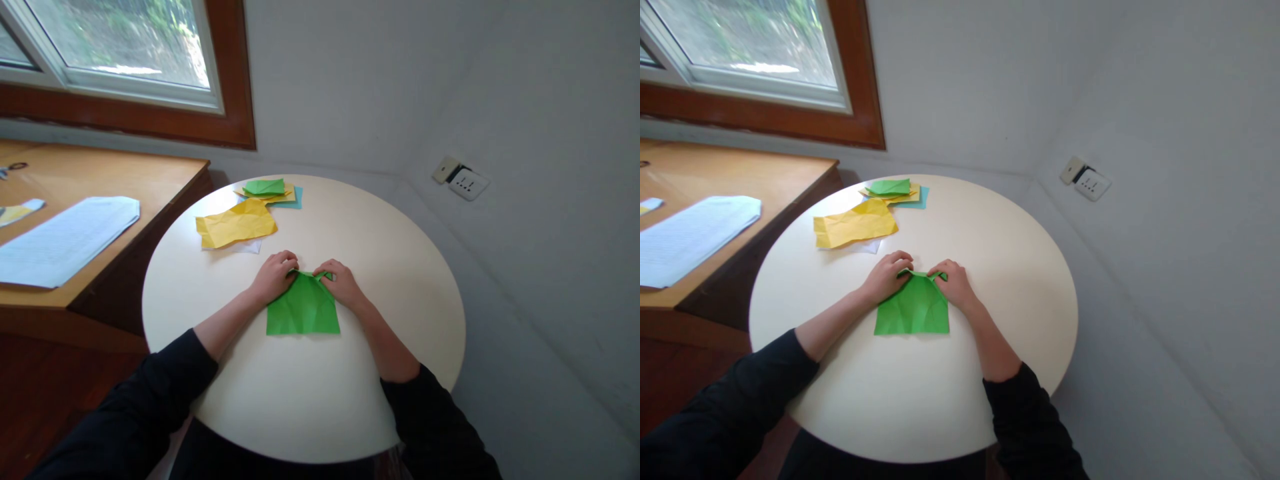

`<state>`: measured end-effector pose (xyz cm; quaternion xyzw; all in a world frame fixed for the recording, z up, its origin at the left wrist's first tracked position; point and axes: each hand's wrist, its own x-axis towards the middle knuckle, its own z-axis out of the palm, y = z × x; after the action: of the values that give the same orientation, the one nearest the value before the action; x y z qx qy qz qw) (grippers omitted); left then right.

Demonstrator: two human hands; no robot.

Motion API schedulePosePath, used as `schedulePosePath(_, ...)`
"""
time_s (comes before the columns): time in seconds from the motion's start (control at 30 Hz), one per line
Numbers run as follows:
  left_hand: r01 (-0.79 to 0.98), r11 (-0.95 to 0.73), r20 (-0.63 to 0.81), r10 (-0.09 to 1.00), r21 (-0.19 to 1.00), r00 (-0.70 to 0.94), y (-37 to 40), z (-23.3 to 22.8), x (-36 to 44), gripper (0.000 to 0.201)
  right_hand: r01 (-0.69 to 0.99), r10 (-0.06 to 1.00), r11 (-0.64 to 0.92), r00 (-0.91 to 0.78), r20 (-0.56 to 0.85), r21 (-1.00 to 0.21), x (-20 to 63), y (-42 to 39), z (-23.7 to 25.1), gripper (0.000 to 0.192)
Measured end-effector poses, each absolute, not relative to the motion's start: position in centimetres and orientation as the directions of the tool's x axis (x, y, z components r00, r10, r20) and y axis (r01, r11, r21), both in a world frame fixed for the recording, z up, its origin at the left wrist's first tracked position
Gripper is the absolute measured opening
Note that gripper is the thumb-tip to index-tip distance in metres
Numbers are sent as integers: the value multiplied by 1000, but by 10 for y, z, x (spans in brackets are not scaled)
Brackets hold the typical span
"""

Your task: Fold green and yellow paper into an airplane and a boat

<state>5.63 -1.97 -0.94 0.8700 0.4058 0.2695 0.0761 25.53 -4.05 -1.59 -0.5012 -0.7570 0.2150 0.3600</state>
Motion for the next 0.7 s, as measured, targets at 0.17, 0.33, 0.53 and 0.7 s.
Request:
schedulePosePath(0.17, 644, -667, 402, 743, 375, 535, -18, -10, 53, 23, 535, 928, 365, -148, 341, -762, 256, -40, -17, 29)
schedulePosePath(0.33, 599, -669, 395, 744, 441, 540, -16, -14, 49, 37, 482, 939, 320, -44, 342, -816, 258, -37, -17, 25)
schedulePosePath(0.53, 564, -667, 355, 741, 487, 570, -14, -20, 48, 48, 452, 942, 291, 16, 334, -843, 260, -37, -16, 27)
schedulePosePath(0.7, 512, -642, 328, 750, 571, 574, -13, -19, 49, 49, 410, 945, 276, 50, 324, -869, 260, -35, -15, 26)
